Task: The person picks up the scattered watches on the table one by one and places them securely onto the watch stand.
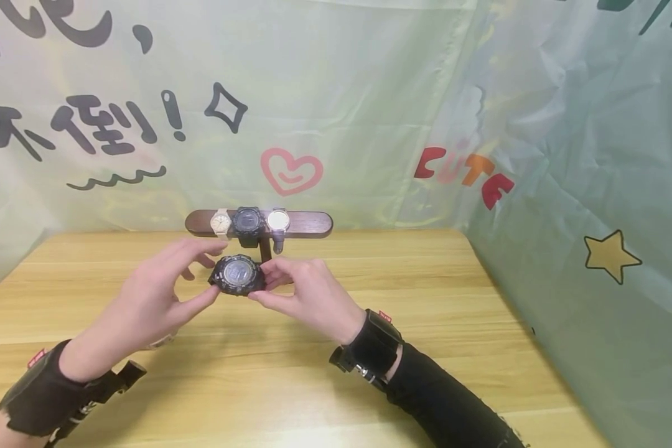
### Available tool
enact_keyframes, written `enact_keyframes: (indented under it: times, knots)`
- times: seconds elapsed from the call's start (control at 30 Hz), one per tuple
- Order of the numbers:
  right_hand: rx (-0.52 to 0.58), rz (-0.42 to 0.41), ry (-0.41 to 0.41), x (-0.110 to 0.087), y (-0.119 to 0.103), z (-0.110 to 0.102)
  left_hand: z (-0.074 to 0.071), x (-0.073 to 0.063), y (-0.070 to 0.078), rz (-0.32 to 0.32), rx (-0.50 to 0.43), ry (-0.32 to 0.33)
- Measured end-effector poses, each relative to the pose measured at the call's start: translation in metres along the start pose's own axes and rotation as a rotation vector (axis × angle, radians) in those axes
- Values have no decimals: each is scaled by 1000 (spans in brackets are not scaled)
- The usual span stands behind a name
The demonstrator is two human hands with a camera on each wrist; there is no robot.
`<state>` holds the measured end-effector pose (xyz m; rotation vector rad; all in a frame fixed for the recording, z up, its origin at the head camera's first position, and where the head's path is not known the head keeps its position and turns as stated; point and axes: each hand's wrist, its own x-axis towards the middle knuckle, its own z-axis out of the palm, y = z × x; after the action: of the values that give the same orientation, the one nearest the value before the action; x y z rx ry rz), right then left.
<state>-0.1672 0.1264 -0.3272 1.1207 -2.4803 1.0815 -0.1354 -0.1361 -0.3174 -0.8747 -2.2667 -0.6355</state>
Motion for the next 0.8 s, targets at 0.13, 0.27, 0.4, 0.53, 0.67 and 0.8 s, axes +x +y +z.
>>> enact_keyframes:
  times: [0.13,0.27,0.4,0.53,0.67,0.8]
  knots:
    - [-24,-11,-20,0,0,-3,-3,0,-2,-32,-54,-51]
    - [-29,-8,-36,0,0,-7,-5,0,-4,-59,-107,-123]
    - [-35,-20,-53,0,2,-10,-7,0,-7,-92,-175,-198]
    - [-40,-32,-79,1,4,-14,-10,0,-11,-140,-240,-276]
    - [-11,-15,-124,2,7,-18,-10,1,-15,-168,-317,-339]
    - [38,19,-180,3,5,-23,-9,1,-21,-183,-411,-380]
